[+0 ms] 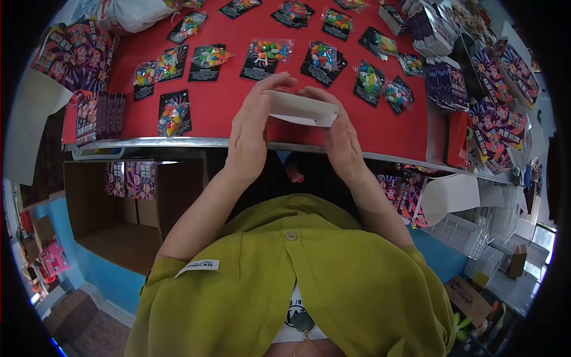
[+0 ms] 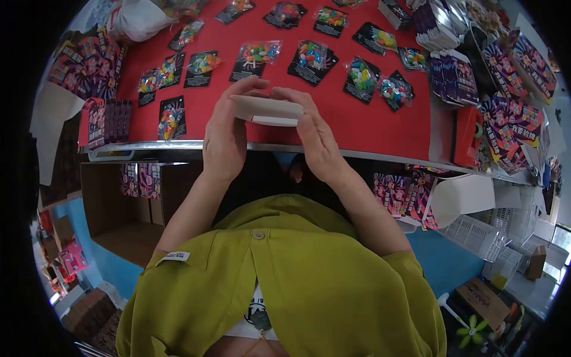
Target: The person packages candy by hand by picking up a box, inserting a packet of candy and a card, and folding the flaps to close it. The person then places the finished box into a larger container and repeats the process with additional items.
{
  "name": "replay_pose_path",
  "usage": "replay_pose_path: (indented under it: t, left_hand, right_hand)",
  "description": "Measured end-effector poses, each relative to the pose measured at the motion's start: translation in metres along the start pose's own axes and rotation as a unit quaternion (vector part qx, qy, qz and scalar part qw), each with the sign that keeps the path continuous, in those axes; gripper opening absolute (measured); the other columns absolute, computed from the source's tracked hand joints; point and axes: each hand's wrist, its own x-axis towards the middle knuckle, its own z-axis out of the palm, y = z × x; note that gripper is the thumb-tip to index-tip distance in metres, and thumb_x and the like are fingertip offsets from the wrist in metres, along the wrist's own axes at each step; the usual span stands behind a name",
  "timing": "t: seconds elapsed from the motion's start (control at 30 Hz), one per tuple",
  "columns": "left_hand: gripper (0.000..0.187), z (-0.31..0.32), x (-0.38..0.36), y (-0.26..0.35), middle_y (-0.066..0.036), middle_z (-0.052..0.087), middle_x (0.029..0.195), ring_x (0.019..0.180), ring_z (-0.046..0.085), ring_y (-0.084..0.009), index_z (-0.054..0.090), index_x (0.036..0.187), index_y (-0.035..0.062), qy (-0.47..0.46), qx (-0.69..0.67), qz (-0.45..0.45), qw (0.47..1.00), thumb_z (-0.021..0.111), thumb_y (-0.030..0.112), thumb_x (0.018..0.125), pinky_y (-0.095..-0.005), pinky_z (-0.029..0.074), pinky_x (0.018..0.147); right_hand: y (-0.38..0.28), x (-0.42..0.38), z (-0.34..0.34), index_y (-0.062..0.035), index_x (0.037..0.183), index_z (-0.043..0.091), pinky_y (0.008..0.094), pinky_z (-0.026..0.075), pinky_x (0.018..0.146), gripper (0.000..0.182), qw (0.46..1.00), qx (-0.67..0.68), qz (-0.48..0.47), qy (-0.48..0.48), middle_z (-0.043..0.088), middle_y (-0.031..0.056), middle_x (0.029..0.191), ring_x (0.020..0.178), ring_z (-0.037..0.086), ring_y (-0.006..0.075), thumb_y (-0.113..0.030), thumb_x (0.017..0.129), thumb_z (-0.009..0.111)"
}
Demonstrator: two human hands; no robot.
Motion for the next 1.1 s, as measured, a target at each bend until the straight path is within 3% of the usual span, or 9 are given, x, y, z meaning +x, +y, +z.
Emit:
replay_pose_path:
  t: [0.07,0.2,0.3,0.33,0.37,0.5,0.87,1.0,1.1]
  left_hand:
    - [0.034,0.000,0.006,0.008,-0.011,0.057,0.116,0.110,0.052,-0.0191,0.054,0.120,-0.0023,-0.020,-0.074,-0.054,0.996,0.039,0.015,0.095,-0.0322,0.038,0.097]
    - [0.027,-0.009,0.014,0.013,-0.008,0.063,0.106,0.100,0.058,-0.0172,0.062,0.109,-0.0025,-0.021,-0.138,-0.168,0.976,0.048,0.003,0.086,-0.0283,0.045,0.089]
    - [0.027,-0.016,0.018,0.010,-0.010,0.065,0.104,0.095,0.063,-0.0217,0.065,0.106,-0.0017,-0.025,-0.171,-0.161,0.972,0.055,-0.005,0.080,-0.0285,0.051,0.081]
    - [0.029,-0.022,0.017,0.008,-0.012,0.065,0.105,0.095,0.063,-0.0244,0.064,0.107,-0.0008,-0.080,0.070,0.004,0.994,0.059,-0.005,0.079,-0.0303,0.052,0.080]
    - [0.032,-0.028,0.017,0.005,-0.014,0.065,0.107,0.096,0.063,-0.0270,0.064,0.109,0.0000,-0.128,0.306,0.170,0.928,0.063,-0.005,0.077,-0.0322,0.053,0.079]
    - [0.039,-0.034,0.013,-0.001,-0.017,0.063,0.107,0.096,0.063,-0.0303,0.063,0.111,0.0016,-0.165,0.369,0.268,0.875,0.070,-0.003,0.073,-0.0341,0.054,0.079]
    - [0.019,-0.020,0.021,0.002,-0.013,0.067,0.094,0.085,0.065,-0.0184,0.068,0.091,-0.0040,-0.098,0.143,0.035,0.984,0.073,-0.004,0.072,-0.0297,0.053,0.074]
    - [0.019,-0.021,0.021,-0.005,-0.014,0.067,0.095,0.084,0.065,-0.0211,0.068,0.091,-0.0037,-0.076,0.067,-0.009,0.995,0.072,-0.003,0.073,-0.0304,0.053,0.073]
    - [0.018,-0.028,0.022,-0.008,-0.015,0.066,0.097,0.085,0.065,-0.0250,0.067,0.092,-0.0034,-0.146,0.254,0.203,0.934,0.071,-0.002,0.074,-0.0321,0.053,0.073]
  right_hand:
    - [-0.014,0.006,0.009,0.0040,0.130,0.042,0.0358,0.034,0.102,0.042,0.953,0.256,0.128,0.100,0.057,0.0136,0.116,0.114,0.053,0.0227,-0.021,0.097,0.046]
    - [-0.015,0.011,-0.006,0.0039,0.120,0.053,0.0353,0.039,0.099,0.031,0.939,0.275,0.194,0.067,0.057,0.0140,0.119,0.112,0.054,0.0227,-0.014,0.095,0.049]
    - [-0.017,0.013,-0.005,-0.0021,0.111,0.061,0.0319,0.045,0.089,0.023,0.995,-0.032,0.061,0.075,0.058,0.0123,0.118,0.103,0.057,0.0202,-0.009,0.090,0.055]
    - [-0.004,0.010,-0.017,-0.0033,0.112,0.061,0.0314,0.046,0.086,0.025,0.965,-0.239,-0.104,0.035,0.059,0.0121,0.116,0.101,0.057,0.0219,-0.007,0.088,0.057]
    - [0.004,0.008,-0.026,-0.0046,0.112,0.061,0.0309,0.048,0.083,0.027,0.865,-0.428,-0.262,-0.007,0.060,0.0119,0.114,0.099,0.058,0.0237,-0.006,0.085,0.059]
    - [-0.006,0.004,-0.030,-0.0056,0.112,0.061,0.0336,0.046,0.082,0.032,0.849,-0.464,-0.246,-0.062,0.061,0.0114,0.111,0.094,0.058,0.0263,-0.009,0.080,0.065]
    - [-0.013,0.007,-0.025,-0.0071,0.101,0.069,0.0294,0.037,0.081,0.019,0.991,-0.125,0.032,0.036,0.065,0.0040,0.093,0.085,0.057,0.0180,-0.007,0.083,0.066]
    - [-0.012,0.005,-0.029,-0.0088,0.103,0.069,0.0290,0.037,0.080,0.023,0.979,-0.198,-0.036,0.026,0.064,0.0038,0.095,0.084,0.056,0.0171,-0.009,0.080,0.068]
    - [-0.018,0.005,-0.034,-0.0096,0.105,0.069,0.0300,0.038,0.079,0.028,0.929,-0.355,-0.102,-0.032,0.064,0.0038,0.098,0.084,0.056,0.0169,-0.011,0.077,0.070]
